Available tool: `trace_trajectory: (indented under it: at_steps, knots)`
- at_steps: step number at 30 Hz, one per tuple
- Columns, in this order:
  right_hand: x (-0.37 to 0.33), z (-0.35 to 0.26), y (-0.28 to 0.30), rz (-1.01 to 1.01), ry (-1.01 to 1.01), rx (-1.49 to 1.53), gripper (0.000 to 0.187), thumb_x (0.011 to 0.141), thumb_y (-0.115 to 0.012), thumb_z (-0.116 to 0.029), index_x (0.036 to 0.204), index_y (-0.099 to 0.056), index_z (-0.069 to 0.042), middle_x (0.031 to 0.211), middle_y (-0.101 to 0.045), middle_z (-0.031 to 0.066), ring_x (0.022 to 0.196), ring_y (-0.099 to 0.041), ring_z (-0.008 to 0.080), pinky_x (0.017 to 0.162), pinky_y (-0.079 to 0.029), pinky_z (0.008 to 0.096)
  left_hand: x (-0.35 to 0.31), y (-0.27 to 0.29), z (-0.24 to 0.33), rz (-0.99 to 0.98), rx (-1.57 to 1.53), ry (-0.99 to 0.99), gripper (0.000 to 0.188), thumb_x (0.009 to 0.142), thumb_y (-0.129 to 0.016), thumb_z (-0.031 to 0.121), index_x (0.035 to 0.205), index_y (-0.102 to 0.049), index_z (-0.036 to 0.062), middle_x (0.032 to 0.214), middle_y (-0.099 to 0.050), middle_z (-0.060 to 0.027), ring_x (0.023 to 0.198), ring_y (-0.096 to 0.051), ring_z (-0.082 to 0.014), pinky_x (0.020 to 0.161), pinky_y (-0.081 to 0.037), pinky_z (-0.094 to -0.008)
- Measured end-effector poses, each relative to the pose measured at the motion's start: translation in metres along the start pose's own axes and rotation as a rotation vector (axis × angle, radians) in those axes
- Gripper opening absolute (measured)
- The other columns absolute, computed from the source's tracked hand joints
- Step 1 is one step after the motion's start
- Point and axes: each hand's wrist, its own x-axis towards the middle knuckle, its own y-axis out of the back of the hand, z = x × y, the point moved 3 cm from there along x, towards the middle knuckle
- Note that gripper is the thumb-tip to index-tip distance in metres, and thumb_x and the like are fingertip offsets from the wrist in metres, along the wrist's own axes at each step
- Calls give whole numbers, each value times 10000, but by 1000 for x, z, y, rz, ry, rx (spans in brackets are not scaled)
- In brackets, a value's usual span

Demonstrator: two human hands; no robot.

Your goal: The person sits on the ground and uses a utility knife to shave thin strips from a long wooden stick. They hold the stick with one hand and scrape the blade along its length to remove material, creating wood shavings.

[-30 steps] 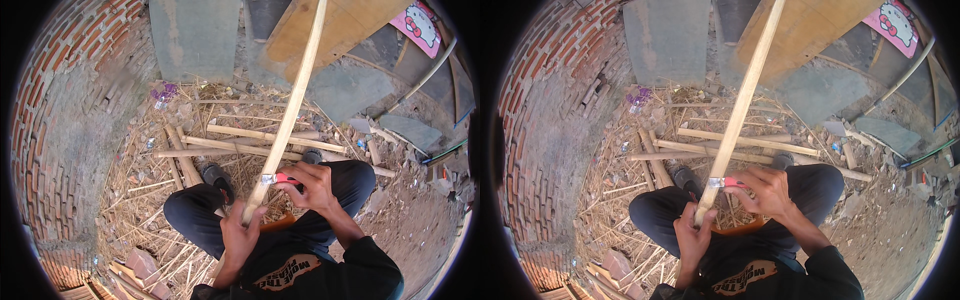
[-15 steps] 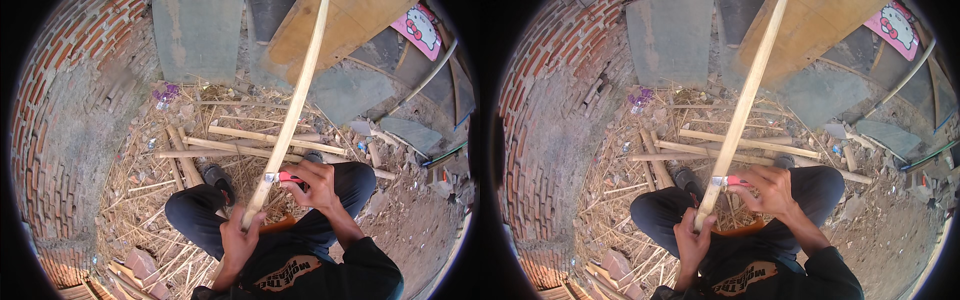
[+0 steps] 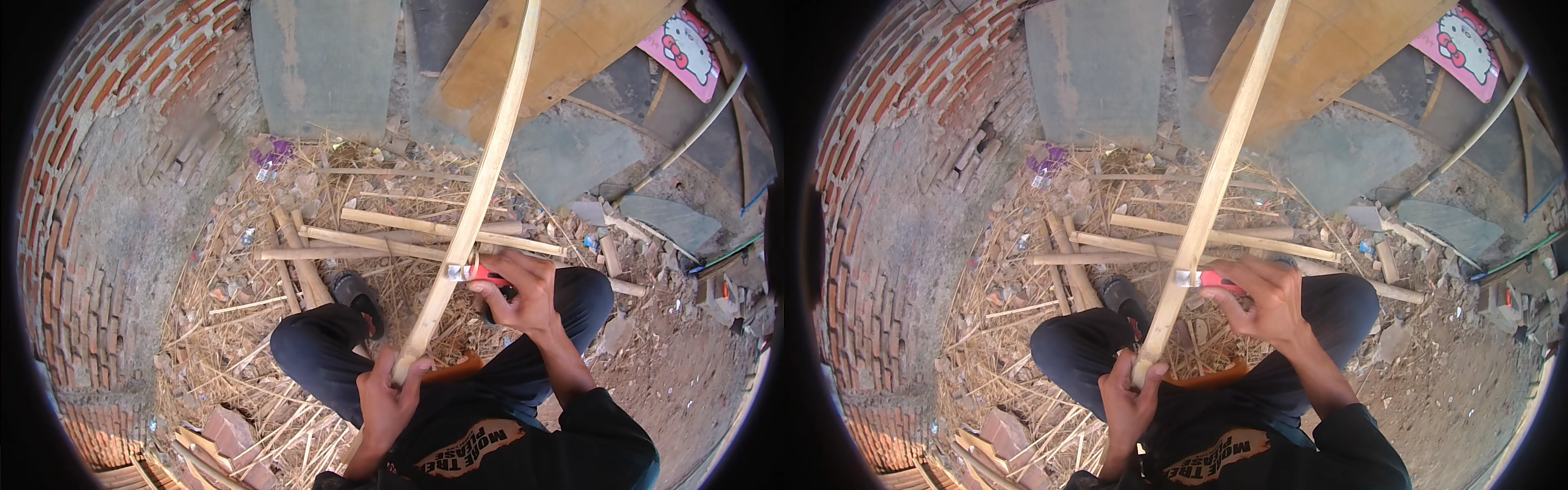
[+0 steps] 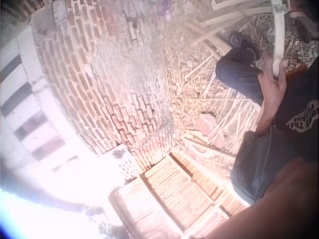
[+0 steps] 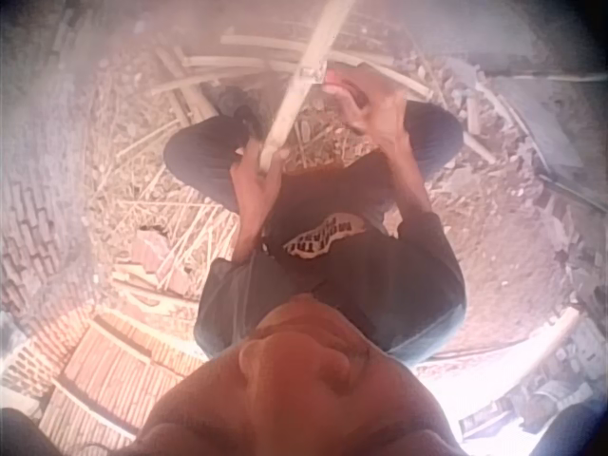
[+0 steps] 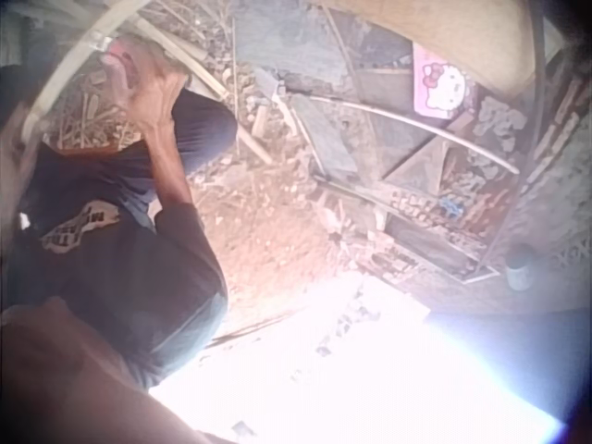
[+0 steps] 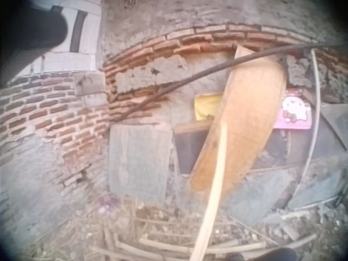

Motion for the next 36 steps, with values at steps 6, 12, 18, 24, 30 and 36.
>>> trace_trajectory:
  at_steps: [6, 12, 18, 24, 30, 36]
  knots:
    - [37, 78, 55, 178, -378, -81, 276, 1024, -769, -204, 1128, -788, 51, 925, -805, 188, 821, -761, 203, 778, -580, 339, -25, 4, -17, -126, 1, 61, 269, 999, -847, 211, 954, -672, 12, 598, -596, -72, 523, -506, -66, 492, -410, -286]
    - [22, 102, 58, 191, -513, 344, 264, 1081, -712, -221, 1188, -737, 19, 981, -718, 17, 861, -595, 76, 766, -489, 276, -22, 9, -28, -144, -11, 109, 261, 996, -846, 198, 917, -679, 12, 579, -539, -34, 524, -444, -51, 493, -369, -278]
    - [5, 54, 21, -151, -561, 276, 401, 972, -813, -167, 1310, -670, -4, 1074, -738, 73, 940, -710, 211, 845, -570, 393, -3, 3, -44, -97, -95, 45, 260, 1007, -820, 160, 878, -660, 1, 590, -501, 10, 584, -420, -14, 501, -322, -265]
    - [-5, 35, 22, -573, -413, -315, 608, 832, -904, -232, 1360, -648, -73, 1143, -722, 192, 1025, -737, 412, 854, -571, 535, 4, 4, -49, -65, -209, 76, 281, 1071, -751, 187, 870, -608, 54, 686, -501, 96, 635, -387, 19, 550, -261, -222]
    - [1, 44, 17, -601, -644, -140, 479, 959, -838, -314, 1335, -686, -58, 1030, -758, 134, 1012, -753, 333, 875, -571, 456, 14, 2, -48, -4, -242, 86, 253, 1043, -787, 178, 893, -668, 12, 655, -546, 42, 639, -431, -3, 541, -324, -253]
    - [-8, 36, -9, -223, -667, 800, 387, 1099, -709, -275, 1374, -685, -3, 940, -727, 37, 847, -665, 124, 831, -538, 316, 20, -13, -47, -62, -281, 88, 265, 1043, -795, 201, 901, -676, 13, 646, -543, 49, 629, -443, -19, 536, -345, -261]
